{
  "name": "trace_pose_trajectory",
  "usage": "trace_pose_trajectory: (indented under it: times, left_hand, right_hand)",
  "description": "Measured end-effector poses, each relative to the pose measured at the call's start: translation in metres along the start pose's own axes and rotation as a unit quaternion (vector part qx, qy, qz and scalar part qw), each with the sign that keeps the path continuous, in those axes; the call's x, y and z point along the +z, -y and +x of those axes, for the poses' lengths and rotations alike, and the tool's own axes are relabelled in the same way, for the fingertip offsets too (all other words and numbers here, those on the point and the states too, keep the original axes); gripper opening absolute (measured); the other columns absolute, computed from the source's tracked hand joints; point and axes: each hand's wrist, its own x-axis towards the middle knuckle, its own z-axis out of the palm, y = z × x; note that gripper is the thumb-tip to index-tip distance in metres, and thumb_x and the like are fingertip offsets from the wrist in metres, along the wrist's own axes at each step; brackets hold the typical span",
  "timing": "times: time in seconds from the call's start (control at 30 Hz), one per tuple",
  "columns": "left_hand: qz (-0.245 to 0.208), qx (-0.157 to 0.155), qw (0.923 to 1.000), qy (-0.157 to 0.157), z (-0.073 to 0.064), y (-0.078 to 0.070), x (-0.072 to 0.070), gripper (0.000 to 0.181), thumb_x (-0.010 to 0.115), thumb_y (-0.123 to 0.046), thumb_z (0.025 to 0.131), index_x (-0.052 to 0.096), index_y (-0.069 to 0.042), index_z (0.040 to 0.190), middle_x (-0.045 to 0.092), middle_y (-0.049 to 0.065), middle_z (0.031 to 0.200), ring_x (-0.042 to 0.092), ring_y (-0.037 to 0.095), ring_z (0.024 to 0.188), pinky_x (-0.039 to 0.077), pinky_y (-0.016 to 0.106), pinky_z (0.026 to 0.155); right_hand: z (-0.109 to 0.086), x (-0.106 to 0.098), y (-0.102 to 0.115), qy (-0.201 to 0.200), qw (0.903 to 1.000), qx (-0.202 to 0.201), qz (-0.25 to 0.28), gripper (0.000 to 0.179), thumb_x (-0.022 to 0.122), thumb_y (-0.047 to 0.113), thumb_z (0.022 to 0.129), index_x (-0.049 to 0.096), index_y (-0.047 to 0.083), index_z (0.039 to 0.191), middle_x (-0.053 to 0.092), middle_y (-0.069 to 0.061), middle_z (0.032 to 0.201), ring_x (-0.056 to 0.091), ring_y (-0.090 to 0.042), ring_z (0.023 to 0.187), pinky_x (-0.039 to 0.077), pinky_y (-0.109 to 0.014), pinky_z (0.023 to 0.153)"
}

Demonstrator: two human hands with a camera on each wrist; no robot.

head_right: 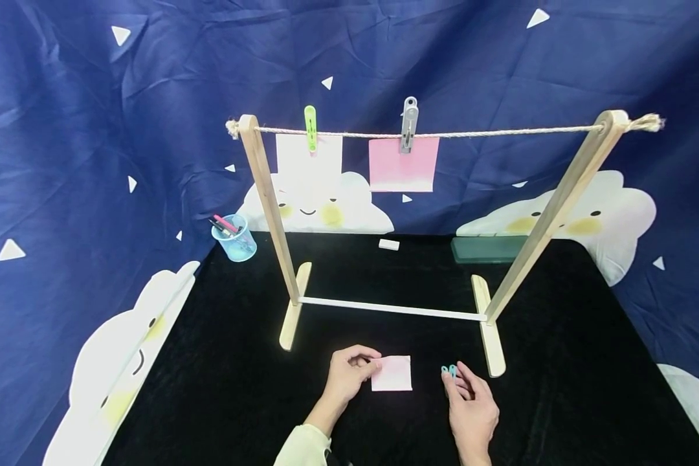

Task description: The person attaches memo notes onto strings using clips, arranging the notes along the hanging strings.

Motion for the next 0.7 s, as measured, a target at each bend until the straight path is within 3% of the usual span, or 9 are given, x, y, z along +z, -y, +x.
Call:
trace_pose_trajectory:
  times: [0.17,0.43,0.7]
  left_hand:
    - [-0.009,-0.003,0.9999,0.012,0.001,0.000,0.000,0.012,0.079,0.005,0.077,0.078,-0.001,0.086,0.071,0.021,0.077,0.050,0.000,0.054,0.039,0.012,0.051]
    - [0.005,-0.019,0.9997,0.014,0.005,-0.012,0.004,0.011,0.078,0.007,0.078,0.077,0.000,0.087,0.072,0.022,0.080,0.049,0.000,0.053,0.038,0.012,0.051]
    - [-0.012,0.005,0.9995,0.029,0.005,-0.051,0.005,0.012,0.077,0.010,0.078,0.074,0.006,0.089,0.070,0.029,0.082,0.051,0.002,0.055,0.038,0.011,0.053]
  right_hand:
    - [0.002,-0.007,0.001,0.027,0.9995,-0.003,0.015,0.029,0.075,0.005,0.088,0.073,-0.004,0.115,0.061,0.037,0.086,0.057,0.020,0.073,0.045,0.000,0.068]
    - [0.005,-0.019,0.010,0.067,0.9976,-0.016,-0.013,0.029,0.067,0.006,0.096,0.069,-0.003,0.124,0.056,0.041,0.091,0.053,0.021,0.076,0.040,0.000,0.071]
    - [0.011,-0.031,0.023,0.094,0.9952,0.013,-0.024,0.032,0.064,0.008,0.098,0.066,-0.002,0.128,0.054,0.044,0.092,0.053,0.023,0.080,0.040,0.001,0.074]
